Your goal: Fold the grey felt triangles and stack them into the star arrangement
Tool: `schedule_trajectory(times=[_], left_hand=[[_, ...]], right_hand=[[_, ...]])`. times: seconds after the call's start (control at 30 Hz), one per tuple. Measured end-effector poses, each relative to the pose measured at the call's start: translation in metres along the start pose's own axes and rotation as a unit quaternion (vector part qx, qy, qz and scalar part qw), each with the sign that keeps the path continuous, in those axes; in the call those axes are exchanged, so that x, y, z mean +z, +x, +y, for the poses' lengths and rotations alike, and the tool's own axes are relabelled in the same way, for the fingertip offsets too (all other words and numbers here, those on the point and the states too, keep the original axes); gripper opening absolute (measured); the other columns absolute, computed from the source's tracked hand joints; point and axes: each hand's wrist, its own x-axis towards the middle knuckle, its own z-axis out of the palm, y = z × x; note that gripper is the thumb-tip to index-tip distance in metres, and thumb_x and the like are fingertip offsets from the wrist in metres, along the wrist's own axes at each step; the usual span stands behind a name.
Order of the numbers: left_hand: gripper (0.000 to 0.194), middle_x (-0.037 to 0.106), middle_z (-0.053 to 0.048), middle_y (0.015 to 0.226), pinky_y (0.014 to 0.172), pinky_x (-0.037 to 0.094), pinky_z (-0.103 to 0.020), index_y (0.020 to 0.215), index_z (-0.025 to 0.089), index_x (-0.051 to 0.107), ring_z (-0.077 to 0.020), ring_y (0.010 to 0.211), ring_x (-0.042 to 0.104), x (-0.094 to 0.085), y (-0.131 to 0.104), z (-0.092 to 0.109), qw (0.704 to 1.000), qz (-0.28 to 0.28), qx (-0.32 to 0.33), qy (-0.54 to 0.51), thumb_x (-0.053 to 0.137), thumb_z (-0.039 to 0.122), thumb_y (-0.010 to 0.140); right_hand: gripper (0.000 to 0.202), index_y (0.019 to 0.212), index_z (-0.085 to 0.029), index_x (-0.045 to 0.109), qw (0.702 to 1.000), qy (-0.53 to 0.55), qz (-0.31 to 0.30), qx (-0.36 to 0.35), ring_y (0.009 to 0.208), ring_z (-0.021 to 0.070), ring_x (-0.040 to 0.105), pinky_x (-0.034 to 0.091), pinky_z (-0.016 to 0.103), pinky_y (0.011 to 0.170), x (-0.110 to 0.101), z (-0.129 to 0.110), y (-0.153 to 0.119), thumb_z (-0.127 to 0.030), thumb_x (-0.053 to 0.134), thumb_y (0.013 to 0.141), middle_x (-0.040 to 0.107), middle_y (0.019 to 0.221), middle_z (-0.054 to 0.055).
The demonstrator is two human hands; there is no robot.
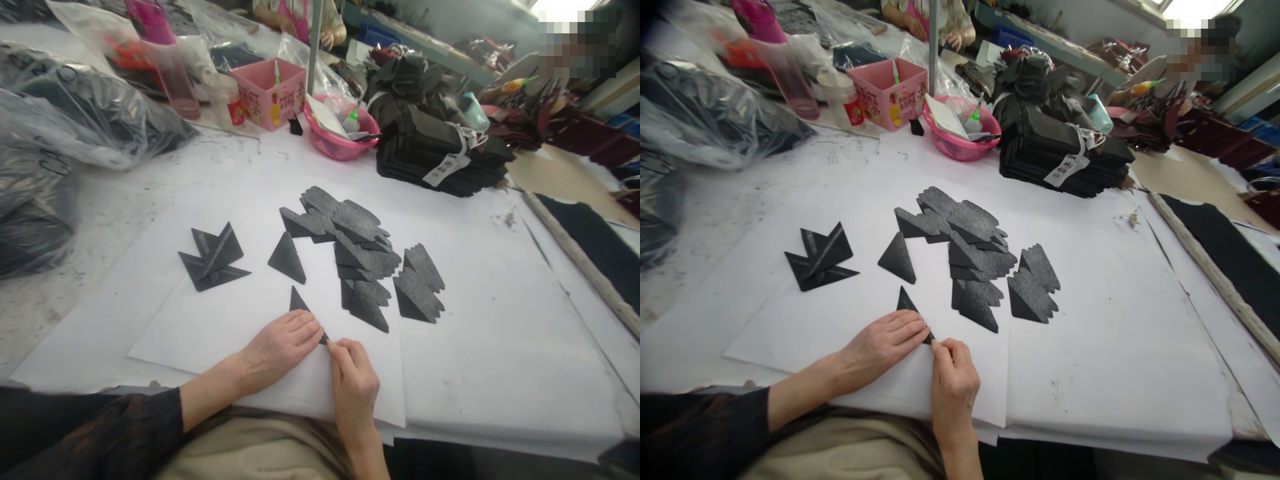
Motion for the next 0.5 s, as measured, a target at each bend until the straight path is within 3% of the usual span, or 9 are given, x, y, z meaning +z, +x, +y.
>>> schedule_trajectory(times=[0.27,0.5], left_hand=[[0.019,0.064,-0.012,0.112,0.095,0.053,-0.04,0.111,0.009,0.062,-0.0248,0.111,0.058,-0.0025,-0.0003,0.0016,1.0,0.017,0.005,0.019,0.052,0.011,0.096],[0.022,0.063,-0.012,0.115,0.102,0.049,-0.039,0.116,0.007,0.059,-0.0226,0.113,0.057,-0.0035,0.0036,0.0006,1.0,-0.007,0.015,0.006,0.051,0.008,0.095]], right_hand=[[0.018,0.1,-0.018,0.068,1.0,-0.001,-0.017,-0.013,0.082,0.011,0.057,0.047,0.021,0.074,0.001,0.0031,-0.0041,-0.01,0.052,0.094,0.061,0.087,0.004],[0.01,0.099,-0.018,0.064,0.994,0.071,-0.01,0.082,0.077,0.0107,0.061,0.05,0.022,0.071,-0.0005,0.0071,-0.0057,-0.017,0.055,0.094,0.064,0.084,0.002]])
